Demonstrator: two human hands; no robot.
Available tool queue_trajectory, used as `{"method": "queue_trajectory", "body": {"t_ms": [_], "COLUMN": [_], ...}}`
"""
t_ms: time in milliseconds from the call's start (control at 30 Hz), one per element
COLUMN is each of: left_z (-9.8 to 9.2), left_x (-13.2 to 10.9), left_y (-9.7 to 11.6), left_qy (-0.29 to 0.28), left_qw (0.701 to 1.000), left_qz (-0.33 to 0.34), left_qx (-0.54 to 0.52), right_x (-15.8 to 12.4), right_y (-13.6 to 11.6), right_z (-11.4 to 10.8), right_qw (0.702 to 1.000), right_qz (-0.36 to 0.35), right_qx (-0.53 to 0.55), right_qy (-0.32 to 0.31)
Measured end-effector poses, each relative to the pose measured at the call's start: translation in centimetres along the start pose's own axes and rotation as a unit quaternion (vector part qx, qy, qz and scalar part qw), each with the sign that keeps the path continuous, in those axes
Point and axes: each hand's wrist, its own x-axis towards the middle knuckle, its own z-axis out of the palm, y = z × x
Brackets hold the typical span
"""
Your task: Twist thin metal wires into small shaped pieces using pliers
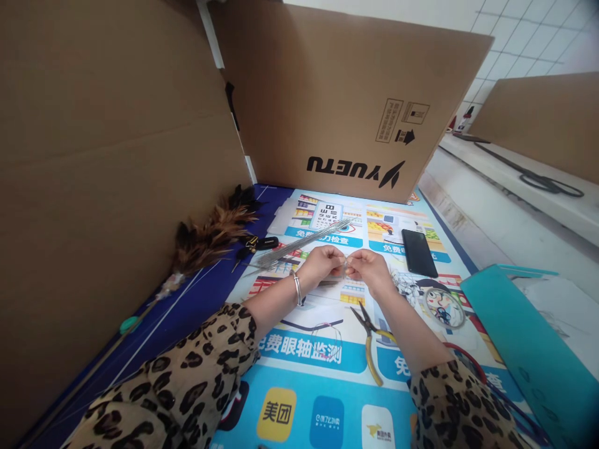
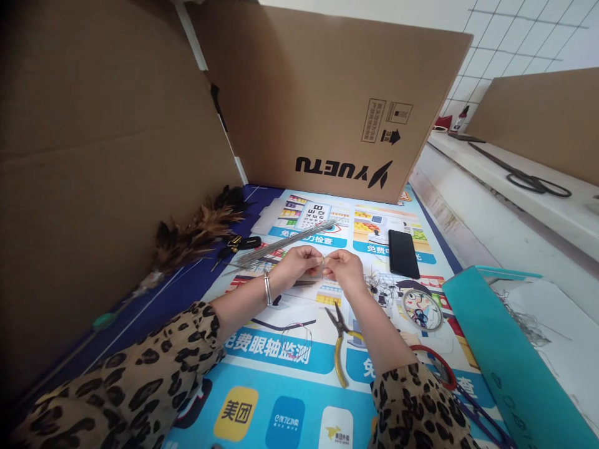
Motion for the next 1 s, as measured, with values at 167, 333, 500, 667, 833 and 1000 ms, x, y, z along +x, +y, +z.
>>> {"method": "queue_trajectory", "body": {"t_ms": [167,333,500,667,833,1000], "left_z": [0.2,0.4,0.5,0.7,1.0,1.3], "left_x": [0.0,0.0,-0.2,-0.4,-0.5,-0.5], "left_y": [-0.4,-0.5,-0.4,-0.5,-0.6,-0.6], "left_qy": [0.009,0.013,0.02,0.022,0.033,0.044], "left_qw": [0.999,0.999,0.999,0.998,0.997,0.996], "left_qz": [0.017,0.028,0.024,0.017,0.001,-0.014], "left_qx": [-0.029,-0.039,-0.044,-0.06,-0.073,-0.076], "right_x": [-0.1,-0.2,-0.3,-0.2,-0.1,-0.2], "right_y": [0.1,0.0,0.0,0.2,0.4,0.4], "right_z": [0.1,0.2,0.4,0.5,0.5,0.6], "right_qw": [1.0,1.0,0.999,0.999,0.999,0.999], "right_qz": [0.0,0.001,0.001,-0.001,-0.002,0.001], "right_qx": [0.012,0.02,0.032,0.025,0.007,-0.017], "right_qy": [0.008,0.015,0.026,0.031,0.035,0.033]}}
